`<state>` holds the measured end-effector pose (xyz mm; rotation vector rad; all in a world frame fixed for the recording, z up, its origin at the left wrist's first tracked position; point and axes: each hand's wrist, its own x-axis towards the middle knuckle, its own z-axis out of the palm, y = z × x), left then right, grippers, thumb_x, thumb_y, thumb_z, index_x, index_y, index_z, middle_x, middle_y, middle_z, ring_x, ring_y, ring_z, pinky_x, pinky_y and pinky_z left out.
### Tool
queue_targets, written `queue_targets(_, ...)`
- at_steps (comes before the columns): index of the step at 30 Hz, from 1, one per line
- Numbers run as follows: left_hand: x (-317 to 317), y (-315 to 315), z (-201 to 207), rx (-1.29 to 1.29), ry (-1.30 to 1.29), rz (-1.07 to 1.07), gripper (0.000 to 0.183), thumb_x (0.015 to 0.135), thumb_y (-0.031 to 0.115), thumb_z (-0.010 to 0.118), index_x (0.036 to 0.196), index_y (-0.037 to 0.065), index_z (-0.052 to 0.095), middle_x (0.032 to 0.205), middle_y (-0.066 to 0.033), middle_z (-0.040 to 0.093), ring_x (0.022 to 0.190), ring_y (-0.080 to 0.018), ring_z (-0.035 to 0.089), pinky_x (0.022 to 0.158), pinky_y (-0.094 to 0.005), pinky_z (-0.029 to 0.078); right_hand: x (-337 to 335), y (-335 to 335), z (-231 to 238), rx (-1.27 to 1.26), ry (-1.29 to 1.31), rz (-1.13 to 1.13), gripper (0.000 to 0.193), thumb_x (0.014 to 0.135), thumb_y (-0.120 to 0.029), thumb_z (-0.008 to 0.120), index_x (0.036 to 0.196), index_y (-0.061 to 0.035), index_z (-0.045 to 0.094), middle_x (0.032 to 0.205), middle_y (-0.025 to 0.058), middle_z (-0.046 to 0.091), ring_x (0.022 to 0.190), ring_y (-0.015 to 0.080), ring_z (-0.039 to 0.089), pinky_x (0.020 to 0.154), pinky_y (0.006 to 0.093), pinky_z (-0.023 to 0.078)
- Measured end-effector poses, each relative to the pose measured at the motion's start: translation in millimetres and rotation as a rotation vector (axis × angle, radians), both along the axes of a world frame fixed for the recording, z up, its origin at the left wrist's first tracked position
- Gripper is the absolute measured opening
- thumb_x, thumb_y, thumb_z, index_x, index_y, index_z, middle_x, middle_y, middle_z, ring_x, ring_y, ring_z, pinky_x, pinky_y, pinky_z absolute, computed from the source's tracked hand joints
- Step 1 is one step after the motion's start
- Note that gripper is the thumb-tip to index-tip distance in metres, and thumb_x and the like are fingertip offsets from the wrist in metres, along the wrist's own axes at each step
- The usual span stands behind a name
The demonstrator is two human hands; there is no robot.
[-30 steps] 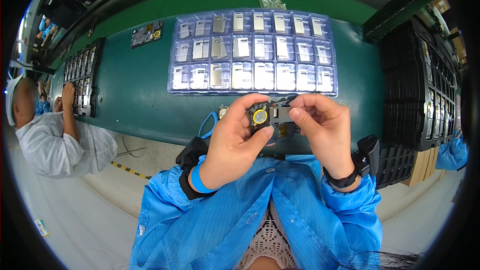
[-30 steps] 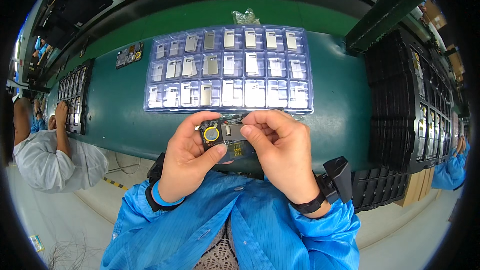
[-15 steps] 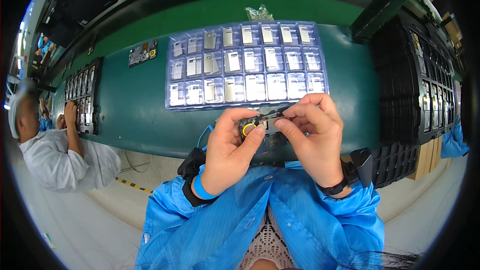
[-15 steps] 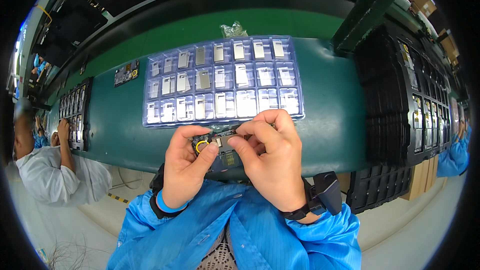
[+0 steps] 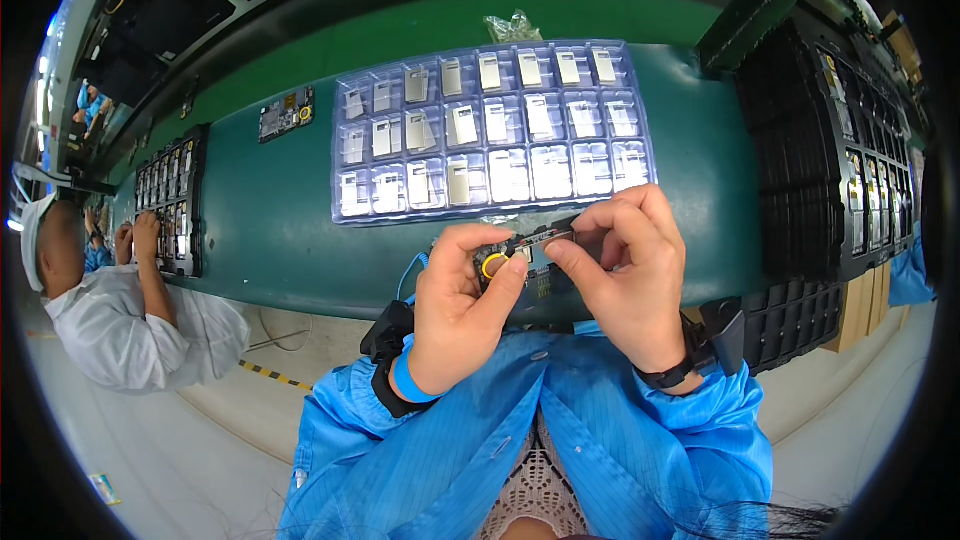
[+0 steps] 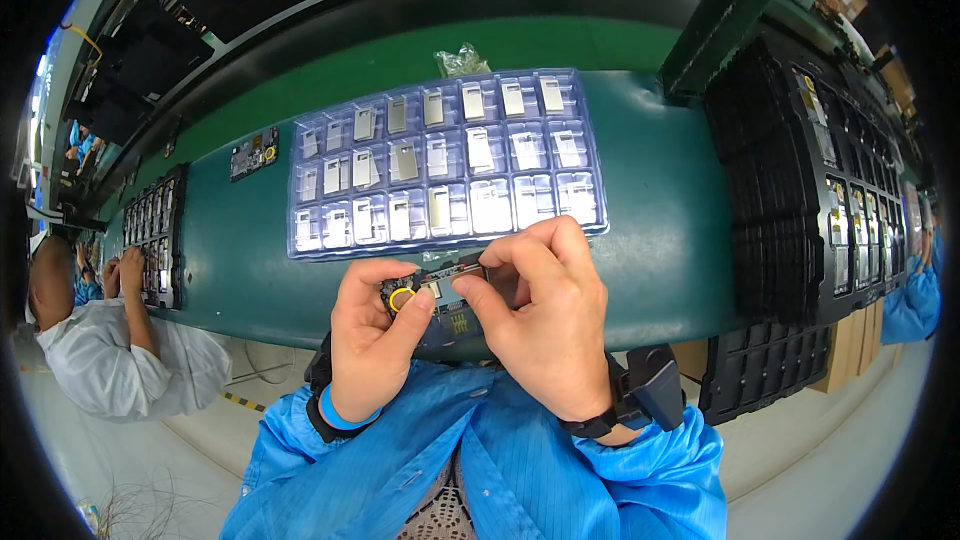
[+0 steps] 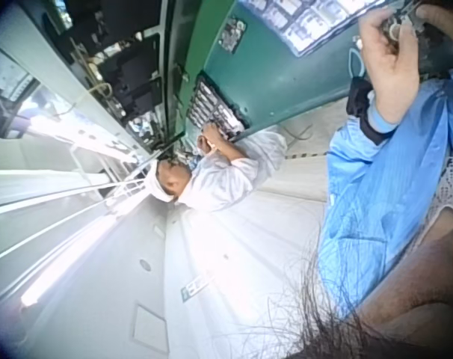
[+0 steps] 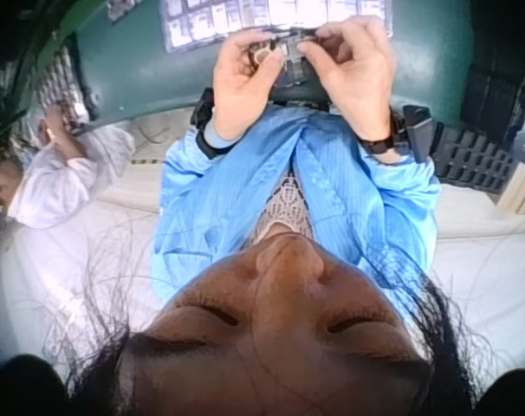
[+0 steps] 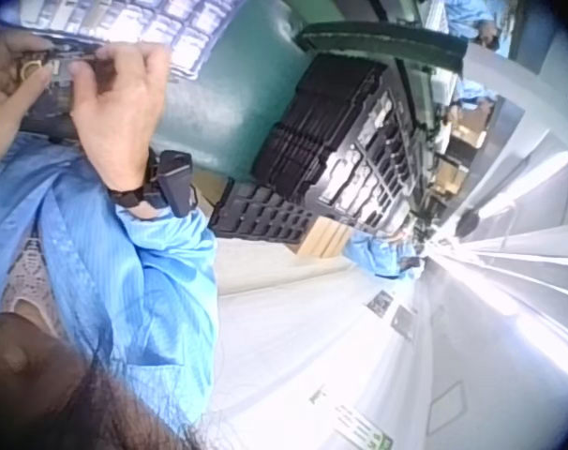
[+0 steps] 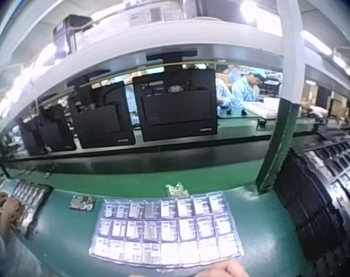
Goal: Assembling and inspecting circuit boards on a manufacturing production line.
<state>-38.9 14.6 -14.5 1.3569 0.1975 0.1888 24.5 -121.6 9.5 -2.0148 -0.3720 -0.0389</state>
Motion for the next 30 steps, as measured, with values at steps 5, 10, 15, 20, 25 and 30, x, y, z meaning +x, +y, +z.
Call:
queue_targets(5,-2,2,0,0.008,0.005,-0.022,0.024,0.084,-0.003,0.051,0.105,0.002,0.042,0.091,-0.0059,0.055,0.079,-0.0057,0.051,0.068,-0.0197,0.043,7,-5,-5,-0.218,-0.346,-0.086,0.030,0.062,-0.004,0.075,0.086,-0.0041,0.057,0.085,0.0077,0.048,0.062,0.0150,0.054,0.051,0.0245,0.046)
queue_targets(10,-1,0,-1,-0.011,-0.018,-0.034,0.024,0.084,-0.003,0.052,0.105,0.003,0.042,0.090,-0.0051,0.055,0.078,-0.0058,0.051,0.067,-0.0195,0.043,9,-9,-9,0.117,0.014,0.063,0.036,0.059,-0.002,0.076,0.091,-0.0034,0.059,0.084,0.0066,0.049,0.065,0.0119,0.052,0.055,0.0226,0.046)
queue_targets(15,0,-2,2,0.072,-0.039,-0.016,0.022,0.084,-0.001,0.053,0.103,0.001,0.044,0.086,-0.0041,0.054,0.074,-0.0050,0.050,0.063,-0.0189,0.041,6,-9,-13,0.276,0.252,0.046,0.024,0.059,0.001,0.075,0.080,-0.0012,0.061,0.078,0.0048,0.050,0.064,0.0099,0.051,0.053,0.0204,0.043)
queue_targets(20,-2,-4,-6,0.100,-0.081,0.016,0.019,0.084,0.000,0.054,0.101,0.000,0.045,0.085,-0.0042,0.054,0.071,-0.0049,0.049,0.059,-0.0189,0.040,3,-10,-18,0.248,0.138,0.043,0.021,0.059,0.000,0.074,0.076,-0.0007,0.061,0.077,0.0051,0.051,0.063,0.0100,0.051,0.053,0.0206,0.042)
queue_targets(25,2,-5,-5,0.046,-0.049,0.010,0.022,0.085,0.001,0.053,0.104,0.001,0.043,0.086,-0.0051,0.055,0.074,-0.0051,0.050,0.061,-0.0191,0.041,5,-11,-24,0.237,0.117,0.054,0.021,0.062,-0.002,0.073,0.079,-0.0001,0.061,0.079,0.0050,0.053,0.063,0.0103,0.054,0.053,0.0215,0.044)
queue_targets(30,12,-4,3,-0.030,0.097,-0.062,0.023,0.086,0.003,0.052,0.106,0.000,0.041,0.094,-0.0110,0.058,0.083,-0.0099,0.055,0.069,-0.0227,0.047,18,-27,-19,0.167,0.361,0.173,0.026,0.065,-0.003,0.071,0.088,0.0007,0.059,0.082,0.0059,0.053,0.062,0.0116,0.059,0.055,0.0236,0.048)
